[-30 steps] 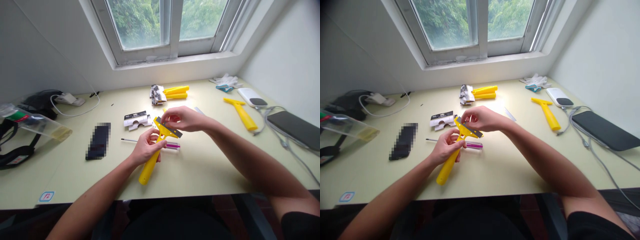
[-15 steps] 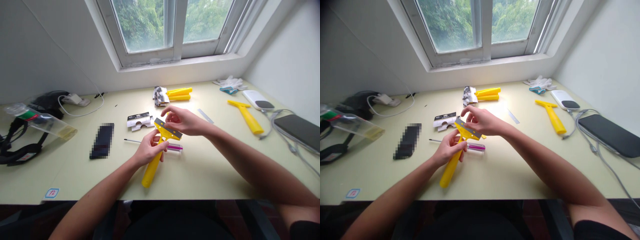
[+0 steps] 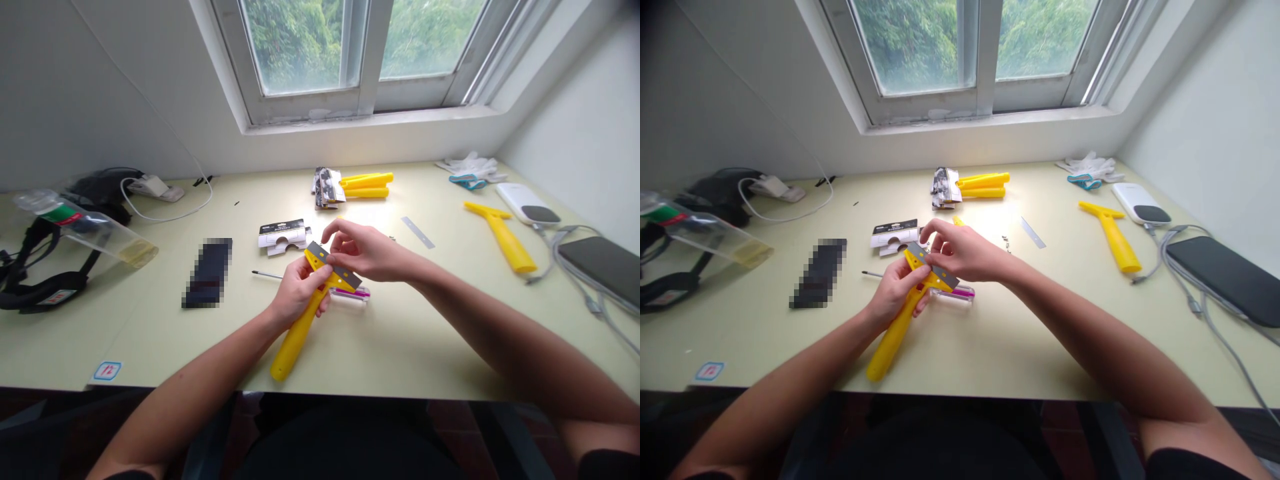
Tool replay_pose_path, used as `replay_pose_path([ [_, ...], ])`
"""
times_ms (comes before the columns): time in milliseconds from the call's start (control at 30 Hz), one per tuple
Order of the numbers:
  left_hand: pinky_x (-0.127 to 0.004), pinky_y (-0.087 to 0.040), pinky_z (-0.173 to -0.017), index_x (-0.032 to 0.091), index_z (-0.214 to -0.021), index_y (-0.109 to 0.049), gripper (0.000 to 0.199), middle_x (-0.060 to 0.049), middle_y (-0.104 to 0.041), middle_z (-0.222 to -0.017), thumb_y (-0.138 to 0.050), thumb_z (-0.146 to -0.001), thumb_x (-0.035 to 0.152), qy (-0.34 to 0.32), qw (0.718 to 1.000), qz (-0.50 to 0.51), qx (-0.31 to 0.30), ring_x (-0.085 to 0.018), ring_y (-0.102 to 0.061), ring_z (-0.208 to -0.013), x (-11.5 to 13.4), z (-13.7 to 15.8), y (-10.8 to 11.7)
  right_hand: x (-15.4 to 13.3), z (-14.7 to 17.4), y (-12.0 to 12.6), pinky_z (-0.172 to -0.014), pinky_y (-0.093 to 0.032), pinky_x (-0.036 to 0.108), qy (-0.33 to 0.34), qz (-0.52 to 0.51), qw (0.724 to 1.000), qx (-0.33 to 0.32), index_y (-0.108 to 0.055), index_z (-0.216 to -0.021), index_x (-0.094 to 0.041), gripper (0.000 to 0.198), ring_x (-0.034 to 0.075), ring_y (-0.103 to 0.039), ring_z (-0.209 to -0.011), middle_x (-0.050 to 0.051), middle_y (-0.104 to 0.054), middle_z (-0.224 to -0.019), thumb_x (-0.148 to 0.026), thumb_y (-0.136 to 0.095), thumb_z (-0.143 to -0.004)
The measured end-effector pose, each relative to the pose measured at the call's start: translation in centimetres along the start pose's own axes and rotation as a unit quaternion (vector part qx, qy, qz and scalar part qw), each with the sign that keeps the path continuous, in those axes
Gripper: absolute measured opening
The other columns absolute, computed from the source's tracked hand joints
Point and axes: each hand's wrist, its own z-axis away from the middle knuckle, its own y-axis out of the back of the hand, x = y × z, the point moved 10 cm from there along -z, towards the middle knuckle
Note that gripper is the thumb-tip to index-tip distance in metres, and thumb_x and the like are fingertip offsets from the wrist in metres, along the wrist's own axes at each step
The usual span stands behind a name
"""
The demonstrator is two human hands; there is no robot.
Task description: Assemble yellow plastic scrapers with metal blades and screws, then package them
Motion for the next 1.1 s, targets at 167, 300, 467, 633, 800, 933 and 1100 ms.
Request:
replay_pose_path([
  [167,-0.019,-0.038,-0.032,0.016,-0.089,-0.051,0.036,0.004,-0.057,-0.058,-0.067,-0.082,0.047,0.002,1.000,-0.019,0.005,-0.008,-0.048,-0.034,0.1,0.0,-0.1,-0.1,0.1,0.0,-0.056,-0.044,0.021,-0.013,0.005,1.000,0.003,-0.052,-0.099,-0.020,0.016,0.009,-0.058,-0.063,0.001,-0.066,-0.081,-0.026,-0.057,-0.085],
  [300,-0.020,-0.039,-0.032,0.016,-0.089,-0.052,0.034,0.002,-0.062,-0.064,-0.067,-0.083,0.045,-0.001,1.000,-0.012,0.006,-0.008,-0.049,-0.035,0.4,0.1,-0.1,-0.4,0.2,0.1,-0.060,-0.045,0.022,-0.007,0.024,1.000,-0.017,-0.054,-0.103,-0.020,0.018,0.009,-0.058,-0.066,0.001,-0.067,-0.085,-0.023,-0.057,-0.085],
  [467,-0.020,-0.038,-0.031,0.015,-0.085,-0.053,0.033,0.000,-0.064,-0.069,-0.067,-0.082,0.045,-0.006,1.000,-0.015,0.009,-0.007,-0.049,-0.034,0.7,0.1,-0.1,-0.4,0.4,0.2,-0.061,-0.043,0.022,-0.004,0.035,0.999,-0.039,-0.053,-0.109,-0.021,0.026,0.008,-0.056,-0.064,0.001,-0.067,-0.086,-0.021,-0.058,-0.083],
  [633,-0.019,-0.036,-0.030,0.015,-0.080,-0.052,0.037,0.003,-0.057,-0.058,-0.070,-0.079,0.048,0.013,1.000,-0.014,0.022,-0.008,-0.049,-0.033,0.3,0.0,0.4,-0.7,0.5,0.5,-0.059,-0.042,0.021,-0.004,0.055,0.998,-0.026,-0.052,-0.107,-0.022,0.025,0.008,-0.056,-0.062,-0.001,-0.066,-0.084,-0.020,-0.057,-0.083],
  [800,-0.019,-0.036,-0.030,0.014,-0.081,-0.055,0.034,0.000,-0.063,-0.063,-0.067,-0.083,0.046,0.010,1.000,-0.019,0.016,-0.008,-0.049,-0.033,0.3,0.0,0.3,-0.9,0.5,0.4,-0.059,-0.041,0.022,0.002,0.064,0.998,-0.027,-0.052,-0.106,-0.022,0.023,0.009,-0.057,-0.064,0.000,-0.067,-0.084,-0.025,-0.058,-0.084],
  [933,-0.019,-0.036,-0.030,0.015,-0.079,-0.054,0.030,0.002,-0.058,-0.057,-0.065,-0.084,0.043,-0.002,1.000,-0.016,0.019,-0.008,-0.048,-0.033,0.7,0.1,0.2,-1.1,0.6,0.4,-0.059,-0.042,0.021,0.007,0.079,0.996,-0.033,-0.053,-0.108,-0.022,0.025,0.009,-0.058,-0.065,0.000,-0.068,-0.087,-0.027,-0.058,-0.085],
  [1100,-0.018,-0.035,-0.029,0.016,-0.076,-0.052,0.029,0.005,-0.053,-0.054,-0.066,-0.084,0.040,0.002,0.998,-0.008,0.063,-0.008,-0.048,-0.033,1.0,-0.1,1.4,-0.6,1.1,4.3,-0.064,-0.044,0.024,0.019,0.152,0.988,-0.011,-0.061,-0.109,-0.020,0.025,0.011,-0.061,-0.072,0.002,-0.069,-0.090,-0.026,-0.055,-0.086],
])
